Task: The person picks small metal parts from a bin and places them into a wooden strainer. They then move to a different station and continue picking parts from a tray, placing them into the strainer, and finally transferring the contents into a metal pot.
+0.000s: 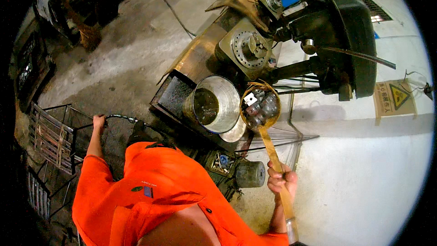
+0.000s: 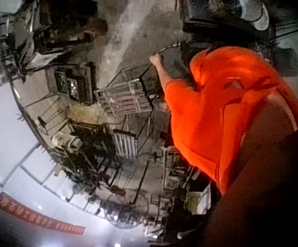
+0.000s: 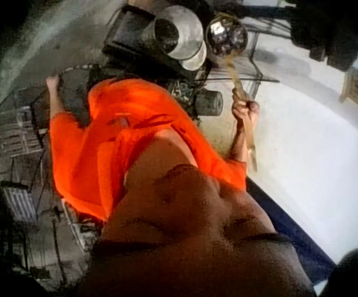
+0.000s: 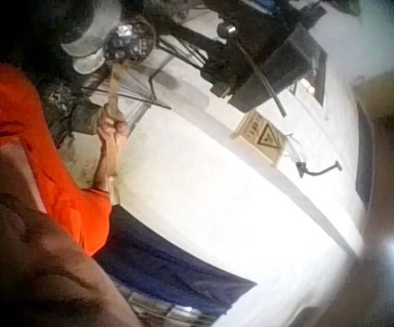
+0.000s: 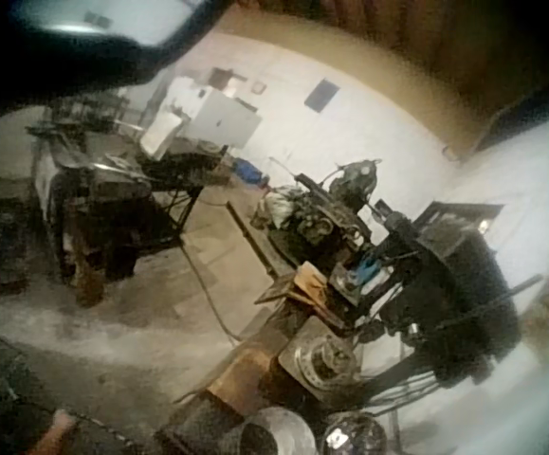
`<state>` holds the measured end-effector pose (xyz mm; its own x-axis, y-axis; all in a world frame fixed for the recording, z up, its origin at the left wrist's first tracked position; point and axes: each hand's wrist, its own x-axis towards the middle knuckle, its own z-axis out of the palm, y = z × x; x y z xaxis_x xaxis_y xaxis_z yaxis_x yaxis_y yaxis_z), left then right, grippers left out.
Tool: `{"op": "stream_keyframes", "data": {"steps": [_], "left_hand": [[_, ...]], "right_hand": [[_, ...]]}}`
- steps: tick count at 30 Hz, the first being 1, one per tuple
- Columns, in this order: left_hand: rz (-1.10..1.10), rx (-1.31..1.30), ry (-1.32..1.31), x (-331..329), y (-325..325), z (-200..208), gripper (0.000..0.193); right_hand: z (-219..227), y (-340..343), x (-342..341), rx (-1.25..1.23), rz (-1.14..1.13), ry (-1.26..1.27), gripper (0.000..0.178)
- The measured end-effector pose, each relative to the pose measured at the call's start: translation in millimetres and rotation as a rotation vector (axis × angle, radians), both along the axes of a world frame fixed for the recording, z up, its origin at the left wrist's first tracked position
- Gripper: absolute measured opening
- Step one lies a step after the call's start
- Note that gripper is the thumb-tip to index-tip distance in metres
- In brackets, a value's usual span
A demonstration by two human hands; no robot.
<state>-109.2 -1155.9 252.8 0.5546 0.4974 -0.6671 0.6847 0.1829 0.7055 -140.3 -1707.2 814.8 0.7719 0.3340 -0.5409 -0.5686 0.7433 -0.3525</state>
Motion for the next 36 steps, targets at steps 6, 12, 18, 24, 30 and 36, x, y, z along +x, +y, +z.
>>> {"op": "stream_keyframes", "data": {"steps": [6,12,18,24,30,36], "left_hand": [[-0.061,0.024,-0.081,43.1,-19.7,57.7,0.025],[-0.044,0.041,-0.059,11.2,-6.1,71.1,0.028],[-0.001,0.216,0.043,-56.2,11.5,80.1,0.019],[0.155,0.174,0.069,-109.7,19.5,67.2,0.020],[0.149,0.149,0.045,-141.1,17.8,44.7,0.021],[0.192,0.078,0.045,-140.3,26.3,50.4,0.017]], "right_hand": [[-9.2,-5.3,-7.1,0.056,0.026,-0.027,0.054],[-35.9,-16.6,3.7,0.126,0.064,0.065,0.051],[-38.2,-21.8,11.5,0.070,0.072,0.114,0.049],[-25.2,-31.0,18.6,0.043,0.178,0.063,0.050],[-23.0,-32.4,20.4,0.071,0.201,-0.026,0.057],[-12.2,-14.8,17.6,-0.011,0.203,-0.049,0.053]]}}
